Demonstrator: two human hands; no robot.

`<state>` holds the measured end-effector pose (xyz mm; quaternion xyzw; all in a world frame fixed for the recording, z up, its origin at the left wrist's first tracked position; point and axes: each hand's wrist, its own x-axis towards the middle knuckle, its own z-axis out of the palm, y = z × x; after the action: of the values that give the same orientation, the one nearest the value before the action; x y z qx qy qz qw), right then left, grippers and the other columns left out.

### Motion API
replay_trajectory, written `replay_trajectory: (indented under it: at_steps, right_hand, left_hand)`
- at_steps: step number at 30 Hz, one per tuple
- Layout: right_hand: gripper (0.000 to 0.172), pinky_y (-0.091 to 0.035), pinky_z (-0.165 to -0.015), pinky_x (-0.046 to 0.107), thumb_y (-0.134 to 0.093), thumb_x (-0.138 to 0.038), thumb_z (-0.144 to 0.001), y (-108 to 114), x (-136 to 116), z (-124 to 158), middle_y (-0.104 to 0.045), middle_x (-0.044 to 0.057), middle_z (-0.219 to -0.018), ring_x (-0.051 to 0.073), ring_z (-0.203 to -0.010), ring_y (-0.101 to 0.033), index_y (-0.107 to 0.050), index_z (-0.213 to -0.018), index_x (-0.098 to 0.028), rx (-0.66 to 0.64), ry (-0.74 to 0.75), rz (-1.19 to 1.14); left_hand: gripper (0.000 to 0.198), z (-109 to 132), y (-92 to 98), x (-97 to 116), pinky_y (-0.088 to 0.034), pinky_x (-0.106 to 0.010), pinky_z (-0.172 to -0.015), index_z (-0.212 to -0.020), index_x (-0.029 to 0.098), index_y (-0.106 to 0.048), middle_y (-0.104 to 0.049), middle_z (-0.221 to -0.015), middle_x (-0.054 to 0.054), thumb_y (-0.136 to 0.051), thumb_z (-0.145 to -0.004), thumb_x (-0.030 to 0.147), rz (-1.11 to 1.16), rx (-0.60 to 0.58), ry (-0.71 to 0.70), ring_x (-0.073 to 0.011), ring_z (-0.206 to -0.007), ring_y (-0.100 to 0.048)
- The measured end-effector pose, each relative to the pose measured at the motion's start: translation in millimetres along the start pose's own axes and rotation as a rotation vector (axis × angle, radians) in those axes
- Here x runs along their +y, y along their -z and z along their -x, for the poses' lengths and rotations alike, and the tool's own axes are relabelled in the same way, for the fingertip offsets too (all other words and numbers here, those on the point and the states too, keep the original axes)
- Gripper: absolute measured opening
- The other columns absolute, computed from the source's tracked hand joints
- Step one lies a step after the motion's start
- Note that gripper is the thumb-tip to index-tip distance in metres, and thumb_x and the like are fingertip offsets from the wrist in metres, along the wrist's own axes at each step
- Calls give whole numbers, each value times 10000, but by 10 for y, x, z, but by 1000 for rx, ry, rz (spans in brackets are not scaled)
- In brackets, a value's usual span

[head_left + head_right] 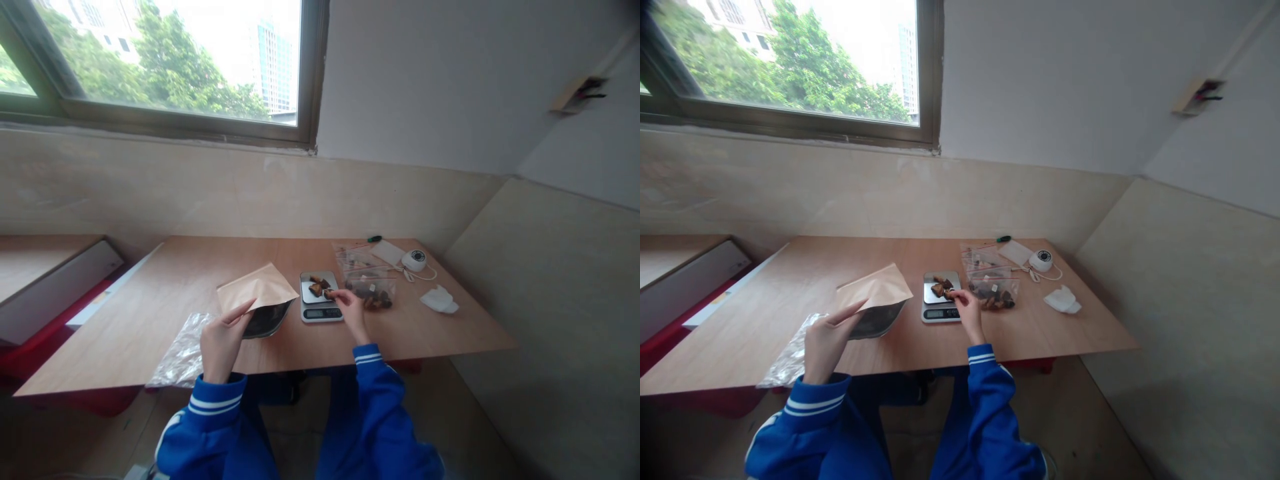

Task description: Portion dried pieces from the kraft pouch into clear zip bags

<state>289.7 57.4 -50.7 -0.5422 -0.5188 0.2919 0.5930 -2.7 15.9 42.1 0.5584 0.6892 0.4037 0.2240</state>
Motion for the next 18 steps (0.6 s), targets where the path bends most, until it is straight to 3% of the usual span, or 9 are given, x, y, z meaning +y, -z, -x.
replay_trajectory:
  at_steps: [8, 13, 18]
  right_hand:
    - [222, -531, -775, 366, -472, -179, -736, -232, -27, -51, -730, 81, -847, 224, -844, -676, -685, -797, -169, -21, 89, 210]
    - [227, -526, -804, 354, -502, -229, -763, -143, 10, -120, -714, 103, -957, 214, -880, -667, -680, -886, -157, 50, 123, 137]
    - [245, -531, -762, 343, -480, -231, -765, -30, 114, -451, -709, 112, -896, 205, -808, -666, -655, -910, -140, 196, 115, 204]
  left_hand:
    - [293, -1, 46, -59, -490, -261, -767, -996, 305, -727, -745, -927, 19, -623, -740, 402, 25, 4, -8, -231, -972, -668]
    - [302, 8, 37, -57, -489, -272, -786, -997, 309, -726, -744, -937, 18, -625, -734, 420, 12, 4, -10, -233, -964, -670]
    - [298, 0, 23, -48, -486, -277, -778, -998, 311, -726, -743, -943, 9, -619, -741, 418, 8, -1, -11, -238, -960, -671]
